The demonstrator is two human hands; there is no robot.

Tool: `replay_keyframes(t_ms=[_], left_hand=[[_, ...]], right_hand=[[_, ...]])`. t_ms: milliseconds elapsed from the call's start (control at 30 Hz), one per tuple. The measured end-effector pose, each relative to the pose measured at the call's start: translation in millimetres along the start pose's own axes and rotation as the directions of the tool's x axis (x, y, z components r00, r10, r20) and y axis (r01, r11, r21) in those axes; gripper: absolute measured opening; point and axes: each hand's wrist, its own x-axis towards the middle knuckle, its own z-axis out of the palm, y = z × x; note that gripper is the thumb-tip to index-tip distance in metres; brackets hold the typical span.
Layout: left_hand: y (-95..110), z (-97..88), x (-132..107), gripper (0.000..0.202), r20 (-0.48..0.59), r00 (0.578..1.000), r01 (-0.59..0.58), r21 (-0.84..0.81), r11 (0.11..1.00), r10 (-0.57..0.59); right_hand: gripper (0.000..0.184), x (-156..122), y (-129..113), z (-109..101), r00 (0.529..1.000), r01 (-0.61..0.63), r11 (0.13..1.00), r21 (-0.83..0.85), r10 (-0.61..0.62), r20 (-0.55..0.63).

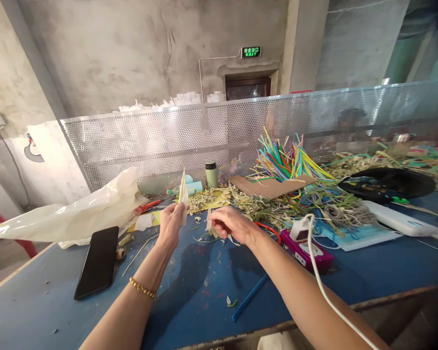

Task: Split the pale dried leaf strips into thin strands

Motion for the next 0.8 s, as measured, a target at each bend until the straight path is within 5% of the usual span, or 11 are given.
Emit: replay_keyframes(t_ms=[100,233,300,367,500,600,800], left_hand=[[-2.8,0.1,0.0,0.033,0.024,1.0,-0.019,-0.03,0.999,0.02],[-7.2,-1.0,2.9,0.041,0.028,1.0,0.001,-0.024,1.0,0.0],[-8.8,-1.5,4.2,0.044,0.031,1.0,0.001,-0.02,1.0,0.0],[-9.7,-1.3,4.7,0.043,0.04,0.999,-0.024,-0.025,0.999,0.024],[-9.4,3.2,-0.1,0.041,0.074,0.994,-0.074,-0.05,0.996,0.077],[-8.0,10.5,-10.1,0.042,0.163,0.986,-0.019,-0.121,0.993,0.039],[-6.2,20.0,-25.0,0.039,0.325,0.946,0.068,-0.194,0.979,-0.001]], right_hand=[[0.02,0.1,5.3,1.7,0.983,-0.115,0.985,-0.129,0.131,0.127],[0.023,-3.8,10.3,4.1,0.895,-0.182,0.903,-0.389,0.316,0.314],[0.029,-5.9,12.3,5.6,0.848,-0.169,0.824,-0.54,0.401,0.346],[0.035,-6.1,13.4,6.0,0.861,-0.122,0.762,-0.636,0.401,0.315],[0.038,0.0,11.7,4.1,0.997,0.041,0.771,-0.635,0.009,0.075],[0.033,5.6,9.4,5.0,0.959,0.193,0.796,-0.574,-0.277,-0.062],[0.026,8.0,11.6,10.4,0.933,0.291,0.857,-0.426,-0.353,-0.073]])
